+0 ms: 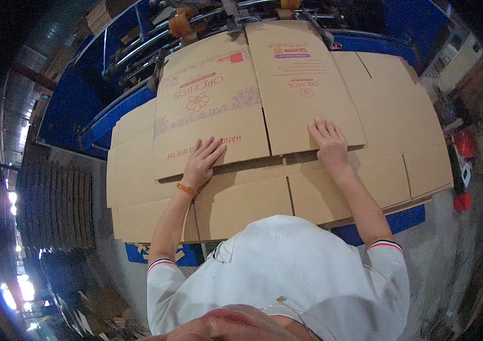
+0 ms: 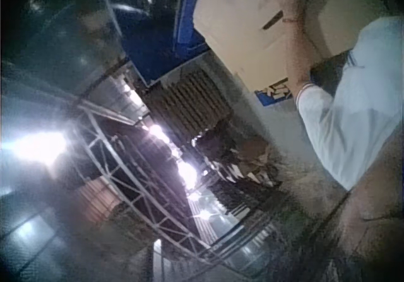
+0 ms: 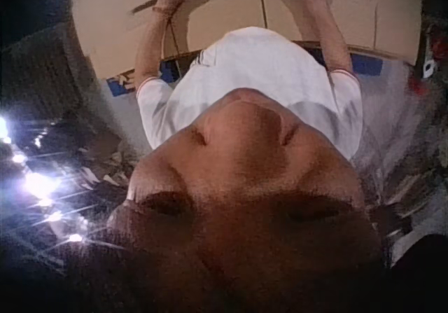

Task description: The person repeatedly picks up flat cardboard sheets from a conveyor and stacks them on a growing pile. The person handles the cardboard by hand, aligning each sheet before placing it down.

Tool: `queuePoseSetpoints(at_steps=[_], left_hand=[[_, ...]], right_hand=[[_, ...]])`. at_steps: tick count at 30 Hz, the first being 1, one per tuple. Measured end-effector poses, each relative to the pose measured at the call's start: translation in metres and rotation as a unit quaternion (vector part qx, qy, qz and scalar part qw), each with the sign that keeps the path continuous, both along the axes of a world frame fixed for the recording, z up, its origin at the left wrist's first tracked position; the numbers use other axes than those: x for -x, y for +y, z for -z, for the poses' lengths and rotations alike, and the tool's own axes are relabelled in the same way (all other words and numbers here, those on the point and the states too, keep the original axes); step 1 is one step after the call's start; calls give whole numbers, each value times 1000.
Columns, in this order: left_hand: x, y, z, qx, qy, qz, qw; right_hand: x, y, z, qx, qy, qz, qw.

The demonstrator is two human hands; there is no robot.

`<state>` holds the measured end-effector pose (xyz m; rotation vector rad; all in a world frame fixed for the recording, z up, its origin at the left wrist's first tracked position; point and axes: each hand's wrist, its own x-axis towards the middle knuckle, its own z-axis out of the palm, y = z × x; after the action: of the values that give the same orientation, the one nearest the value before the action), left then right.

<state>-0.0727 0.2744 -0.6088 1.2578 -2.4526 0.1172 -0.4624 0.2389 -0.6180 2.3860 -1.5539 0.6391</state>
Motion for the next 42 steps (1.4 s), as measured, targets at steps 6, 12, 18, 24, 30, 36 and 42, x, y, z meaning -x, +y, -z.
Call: queuePoseSetpoints(at_steps=[6,12,18,24,30,36,42], left_hand=[[-5,-62,5,22,-2,-29,999],[-1,-141,-9,46,-26,-132,990],[-83,-88,-11,177,-1,-248,953],[-325,74,31,-5,39,-766,641],[-331,109,34,10,-34,-783,621],[-325,109,-7,113,-24,-764,635],[-397,164,-68,-245,379,-587,672]], right_hand=[[-18,-65,-5,27,3,-10,1000],[-14,-176,3,54,-41,-26,997],[39,-132,12,0,-67,-13,998],[96,-27,15,-93,-75,88,989],[81,-23,9,-42,-114,116,986],[90,-30,24,7,-127,98,987],[80,17,4,-34,-173,121,977]])
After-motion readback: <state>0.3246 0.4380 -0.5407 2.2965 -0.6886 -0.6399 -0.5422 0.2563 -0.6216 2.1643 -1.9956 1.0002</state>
